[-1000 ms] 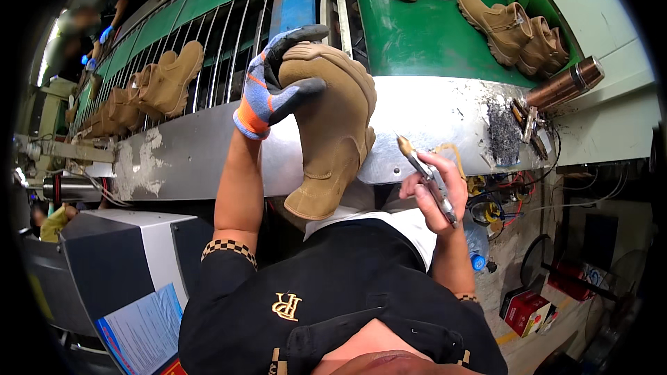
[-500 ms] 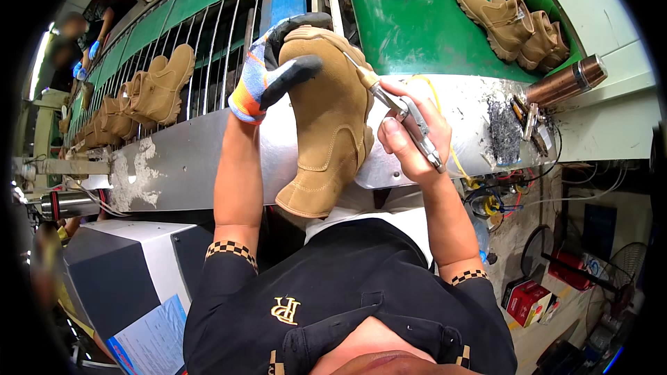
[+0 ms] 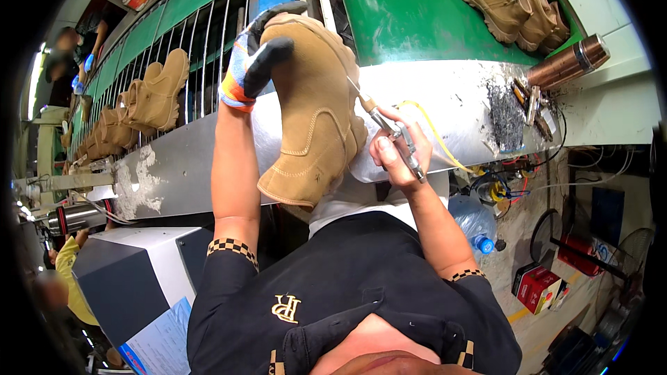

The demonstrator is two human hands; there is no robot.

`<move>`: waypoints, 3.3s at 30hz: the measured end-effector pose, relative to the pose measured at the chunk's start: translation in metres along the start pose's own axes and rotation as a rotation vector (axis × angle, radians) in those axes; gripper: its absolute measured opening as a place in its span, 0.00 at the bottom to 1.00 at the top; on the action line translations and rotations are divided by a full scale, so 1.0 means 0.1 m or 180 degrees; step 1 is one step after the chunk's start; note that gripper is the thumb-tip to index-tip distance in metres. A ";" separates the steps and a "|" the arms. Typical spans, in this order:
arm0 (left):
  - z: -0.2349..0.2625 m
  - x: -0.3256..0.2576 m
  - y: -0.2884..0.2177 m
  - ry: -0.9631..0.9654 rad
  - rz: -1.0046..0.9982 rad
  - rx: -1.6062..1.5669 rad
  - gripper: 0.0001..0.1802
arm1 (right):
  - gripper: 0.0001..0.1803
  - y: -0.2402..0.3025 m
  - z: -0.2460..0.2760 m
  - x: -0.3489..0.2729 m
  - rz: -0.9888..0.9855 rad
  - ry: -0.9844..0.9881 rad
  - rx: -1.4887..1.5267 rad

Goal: The person takes boots from a conveyor belt, uses a handheld air blow gun to clean dust or debris from their surfaces, and returns them to the conveyor.

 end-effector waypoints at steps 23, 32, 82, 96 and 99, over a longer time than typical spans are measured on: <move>1.11 -1.39 1.02 -0.1639 0.0885 -0.1637 0.33 | 0.22 -0.49 -0.14 -0.55 -0.1062 -0.0022 0.0801; 0.94 -2.80 0.88 -0.2541 0.1886 -0.1115 0.38 | 0.21 -0.55 -0.28 -0.35 -0.0538 -0.0276 0.0342; -2.11 -2.02 1.18 -0.0165 0.2889 -0.3336 0.62 | 0.23 -0.02 0.24 -0.89 -0.1768 0.0053 -0.0484; -0.95 -1.87 -0.11 0.1258 0.0775 0.0889 0.30 | 0.27 -0.27 0.93 -0.66 -0.0912 -0.0109 0.0049; 0.26 -2.06 -0.73 -0.0610 0.0275 0.0341 0.20 | 0.28 -0.30 1.57 -0.54 -0.0708 -0.0684 -0.0226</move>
Point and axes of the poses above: each hand's wrist, its own x-axis towards the middle knuckle, its own z-axis out of the back of the hand, y = z × x, the point moved 9 cm from there along x, towards the middle knuckle, and after that the axes turned 4 degrees about -x, right-handed, at the moved point
